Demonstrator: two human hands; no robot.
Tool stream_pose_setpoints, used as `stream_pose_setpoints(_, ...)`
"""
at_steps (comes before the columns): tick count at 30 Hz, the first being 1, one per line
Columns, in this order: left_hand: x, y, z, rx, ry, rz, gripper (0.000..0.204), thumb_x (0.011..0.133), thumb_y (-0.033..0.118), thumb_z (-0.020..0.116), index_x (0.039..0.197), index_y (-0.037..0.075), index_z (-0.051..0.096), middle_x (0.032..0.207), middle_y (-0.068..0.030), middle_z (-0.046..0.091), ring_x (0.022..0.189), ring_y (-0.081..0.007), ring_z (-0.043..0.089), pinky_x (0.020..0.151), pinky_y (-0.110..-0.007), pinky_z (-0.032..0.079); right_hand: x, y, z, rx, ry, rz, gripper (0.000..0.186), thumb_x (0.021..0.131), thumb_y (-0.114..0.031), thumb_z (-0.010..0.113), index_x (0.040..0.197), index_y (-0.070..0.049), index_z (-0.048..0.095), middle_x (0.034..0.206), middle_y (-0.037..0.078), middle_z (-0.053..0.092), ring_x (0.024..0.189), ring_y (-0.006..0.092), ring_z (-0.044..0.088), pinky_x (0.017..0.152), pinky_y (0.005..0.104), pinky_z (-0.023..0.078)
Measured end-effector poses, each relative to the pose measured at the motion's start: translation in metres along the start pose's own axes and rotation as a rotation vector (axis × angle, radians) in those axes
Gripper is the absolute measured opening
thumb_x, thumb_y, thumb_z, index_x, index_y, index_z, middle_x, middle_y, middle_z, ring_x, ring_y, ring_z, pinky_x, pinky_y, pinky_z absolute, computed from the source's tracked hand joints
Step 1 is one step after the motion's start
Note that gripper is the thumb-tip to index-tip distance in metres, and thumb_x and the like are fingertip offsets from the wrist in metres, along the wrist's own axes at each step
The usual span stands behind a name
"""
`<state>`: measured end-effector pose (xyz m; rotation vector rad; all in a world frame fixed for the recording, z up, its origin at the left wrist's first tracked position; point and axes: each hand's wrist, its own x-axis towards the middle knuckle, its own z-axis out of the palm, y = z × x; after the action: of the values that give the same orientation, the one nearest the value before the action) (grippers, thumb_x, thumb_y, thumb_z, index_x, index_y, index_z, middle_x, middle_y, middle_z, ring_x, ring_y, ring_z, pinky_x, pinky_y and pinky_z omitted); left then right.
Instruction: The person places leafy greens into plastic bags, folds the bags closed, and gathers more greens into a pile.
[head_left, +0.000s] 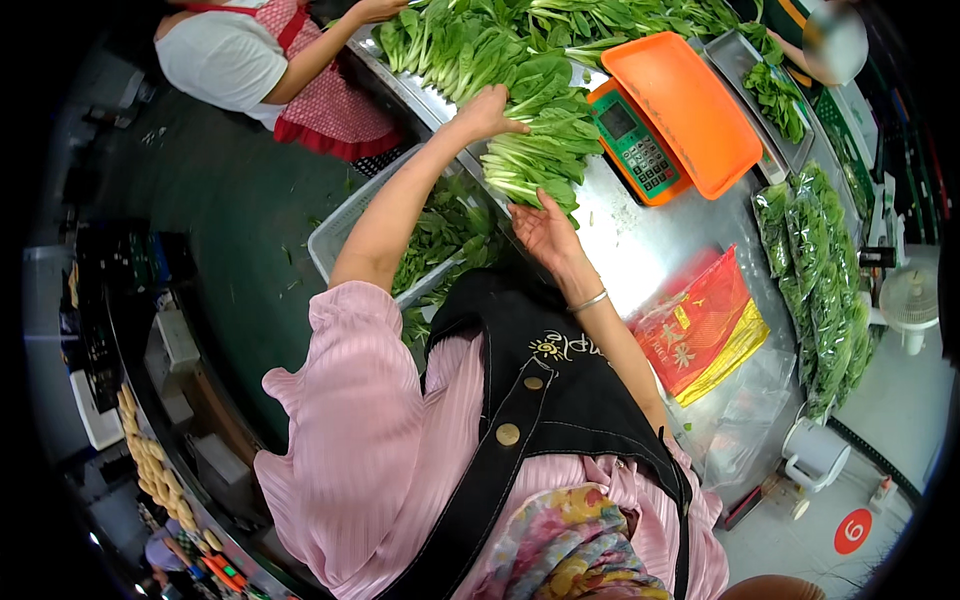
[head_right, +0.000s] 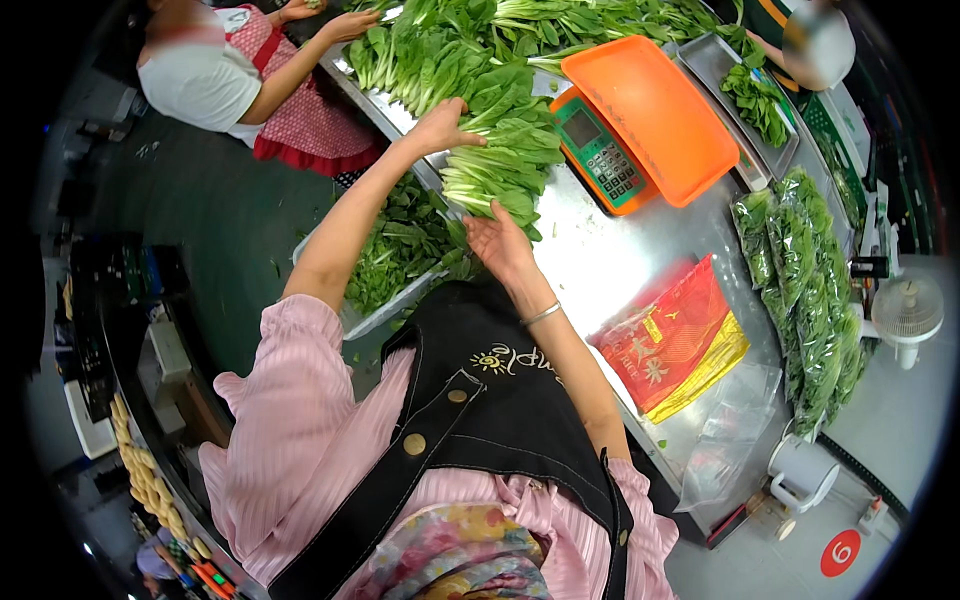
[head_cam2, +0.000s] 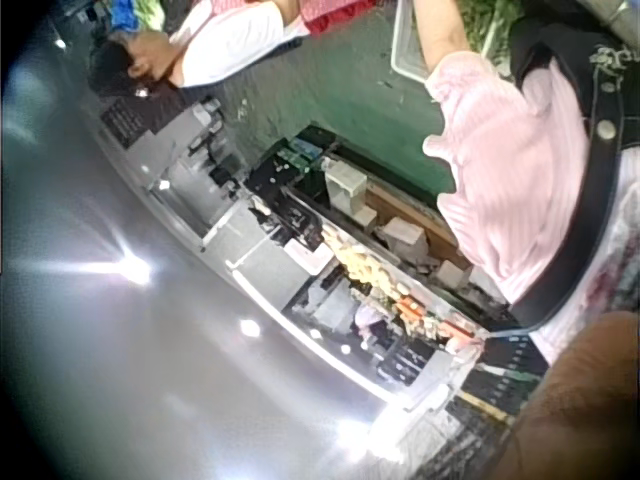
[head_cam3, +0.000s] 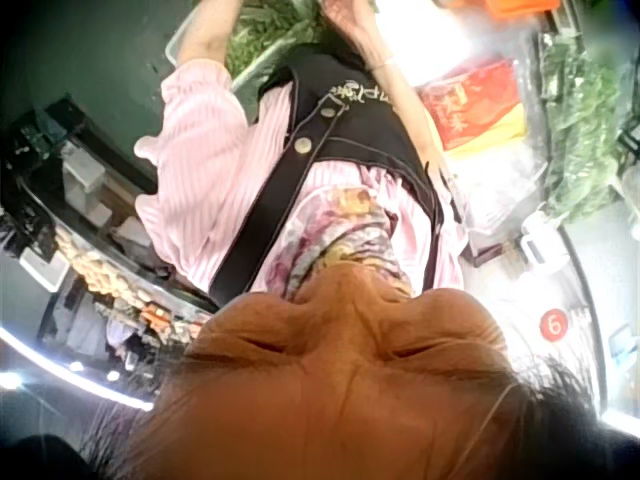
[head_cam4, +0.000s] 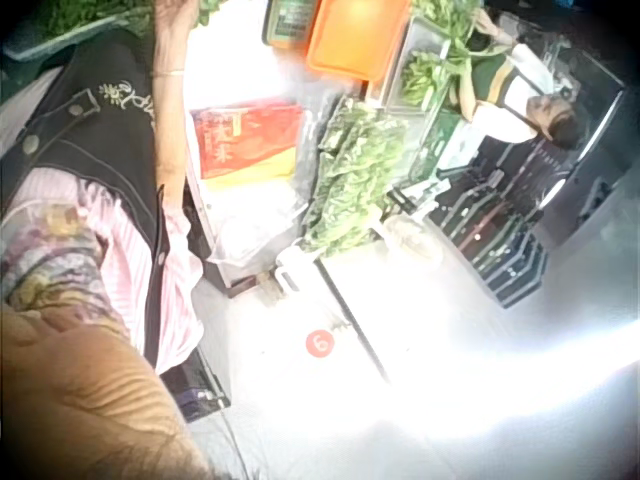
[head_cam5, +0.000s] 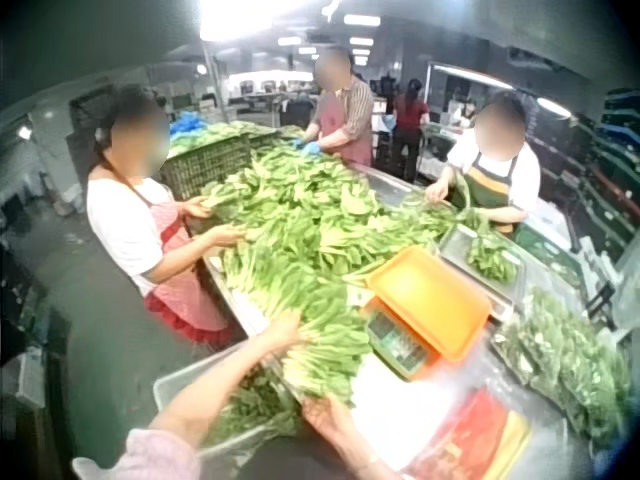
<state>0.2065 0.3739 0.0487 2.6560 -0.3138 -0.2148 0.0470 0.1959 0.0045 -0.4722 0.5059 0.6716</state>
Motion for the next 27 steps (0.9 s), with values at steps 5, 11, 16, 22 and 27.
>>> stream_pose_setpoints(5,-0.005,-0.003,-0.007,-0.037,-0.112,-0.027,0.078,0.065,0.051,0.076,0.109,-0.007,0.047,0.102,-0.0250,0.058,0.092,-0.0347,0.058,0.080,-0.038,0.047,0.008,0.002,0.010,-0.099,0.088,-0.130,0.047,0.089,-0.031,0.059,0.110,0.010,0.048,0.105,0.024,0.058,0.090,0.0261,0.061,0.080,0.0353,0.054)
stream_pose_setpoints(11,-0.018,-0.017,-0.012,-0.304,-0.215,-0.132,0.090,0.068,0.054,0.073,0.117,-0.015,0.040,0.105,-0.0285,0.058,0.100,-0.0317,0.059,0.085,-0.037,0.046,0.000,0.004,0.014,-0.025,0.124,-0.109,0.044,0.090,-0.028,0.057,0.114,0.007,0.045,0.112,0.028,0.053,0.103,0.0328,0.057,0.088,0.0429,0.051)
stream_pose_setpoints(16,-0.036,0.004,0.019,-0.329,-0.098,-0.193,0.095,0.071,0.047,0.073,0.122,-0.018,0.027,0.105,-0.0333,0.057,0.102,-0.0399,0.058,0.086,-0.039,0.046,0.008,0.002,0.018,-0.018,0.092,-0.145,0.046,0.090,-0.025,0.057,0.121,0.004,0.038,0.115,0.030,0.050,0.108,0.0369,0.053,0.091,0.0444,0.049)
stream_pose_setpoints(22,-0.033,0.000,0.012,-0.296,-0.076,-0.230,0.094,0.068,0.049,0.074,0.125,-0.013,0.031,0.108,-0.0322,0.057,0.104,-0.0404,0.057,0.088,-0.040,0.045,0.008,0.002,0.018,0.009,0.066,-0.157,0.044,0.091,-0.023,0.056,0.120,0.003,0.038,0.116,0.030,0.048,0.110,0.0371,0.052,0.092,0.0453,0.049)
stream_pose_setpoints(27,-0.027,-0.016,0.008,-0.313,-0.176,-0.065,0.089,0.063,0.042,0.078,0.124,-0.011,0.039,0.107,-0.0257,0.060,0.099,-0.0327,0.061,0.086,-0.036,0.047,0.003,0.003,0.022,0.000,0.066,-0.206,0.039,0.090,-0.022,0.057,0.118,0.002,0.043,0.112,0.024,0.050,0.104,0.0338,0.054,0.091,0.0451,0.049)
